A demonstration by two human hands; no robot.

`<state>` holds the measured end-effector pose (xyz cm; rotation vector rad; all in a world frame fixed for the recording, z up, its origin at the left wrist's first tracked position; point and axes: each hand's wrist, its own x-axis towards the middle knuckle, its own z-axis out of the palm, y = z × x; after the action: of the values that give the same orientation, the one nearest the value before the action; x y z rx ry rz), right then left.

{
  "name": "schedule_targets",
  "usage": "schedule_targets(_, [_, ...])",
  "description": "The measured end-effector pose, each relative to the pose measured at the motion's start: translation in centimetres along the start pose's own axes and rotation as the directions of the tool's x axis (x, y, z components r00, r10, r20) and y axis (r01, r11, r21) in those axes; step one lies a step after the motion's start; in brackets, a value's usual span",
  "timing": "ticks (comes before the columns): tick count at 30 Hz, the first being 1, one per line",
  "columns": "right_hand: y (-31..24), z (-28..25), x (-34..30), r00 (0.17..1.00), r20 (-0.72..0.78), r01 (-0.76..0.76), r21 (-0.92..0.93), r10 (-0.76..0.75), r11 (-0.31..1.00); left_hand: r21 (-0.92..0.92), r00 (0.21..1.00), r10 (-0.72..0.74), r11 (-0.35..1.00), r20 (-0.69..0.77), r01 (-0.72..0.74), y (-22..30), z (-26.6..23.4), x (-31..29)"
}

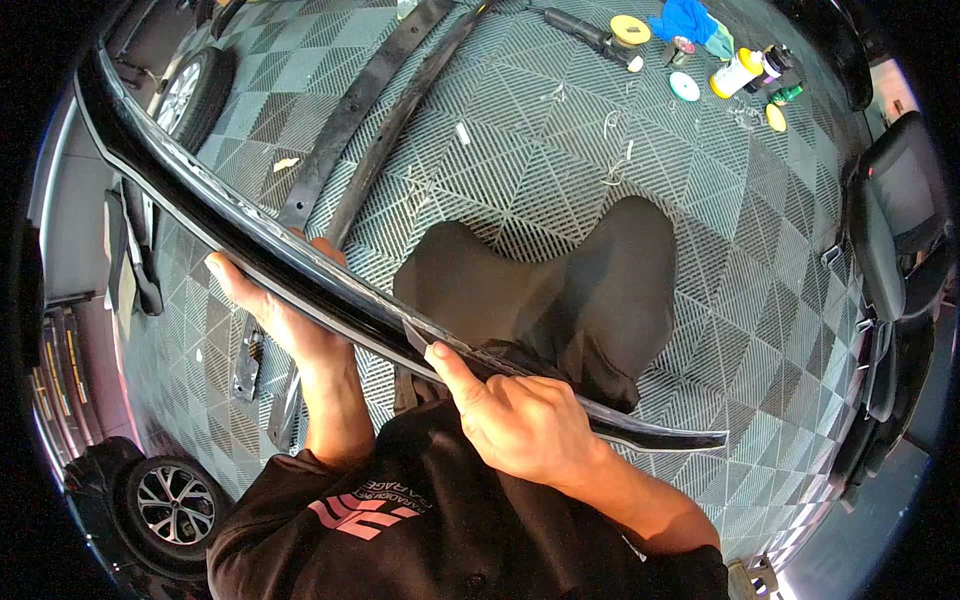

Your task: The person sits on the floor and uses a small blade to trim excess material from the edges of a long black plastic trim piece. They rotate the piece to access different sides and continue cutting along the length of the part.

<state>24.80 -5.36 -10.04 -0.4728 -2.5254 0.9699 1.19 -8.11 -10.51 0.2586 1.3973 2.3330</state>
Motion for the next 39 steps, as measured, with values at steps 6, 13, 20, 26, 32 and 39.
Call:
schedule_targets(6, [0.0,0.1,0.1,1.0,-0.014,-0.007,0.002,0.007,1.0,0.023,1.0,0.008,1.0,-0.002,-0.008,0.1,0.2,0.1])
schedule_targets(13, [1.0,1.3,0.7,0.99,-0.139,0.009,-0.013,-0.011,1.0,-0.04,0.998,-0.047,0.998,0.042,0.048,-0.7,-0.8,1.1])
schedule_targets(20, [0.7,1.3,0.8,0.99,-0.14,0.009,-0.055,-0.017,0.998,-0.019,1.0,-0.029,0.999,0.0,0.029,-0.2,0.1,0.8])
schedule_targets(26, [0.2,0.9,1.1,0.993,-0.115,-0.01,-0.136,-0.006,0.991,0.013,1.0,-0.016,1.0,0.011,0.016,-0.3,-0.1,0.9])
schedule_targets(32, [0.1,1.0,0.8,0.993,-0.114,-0.04,-0.191,0.018,0.981,-0.021,0.997,-0.025,0.999,-0.066,0.024,0.0,0.7,0.7])
schedule_targets(39, [0.7,1.0,0.3,0.995,-0.093,-0.054,-0.154,0.039,0.987,0.004,0.998,-0.004,1.0,-0.065,0.005,-0.4,0.3,1.0])
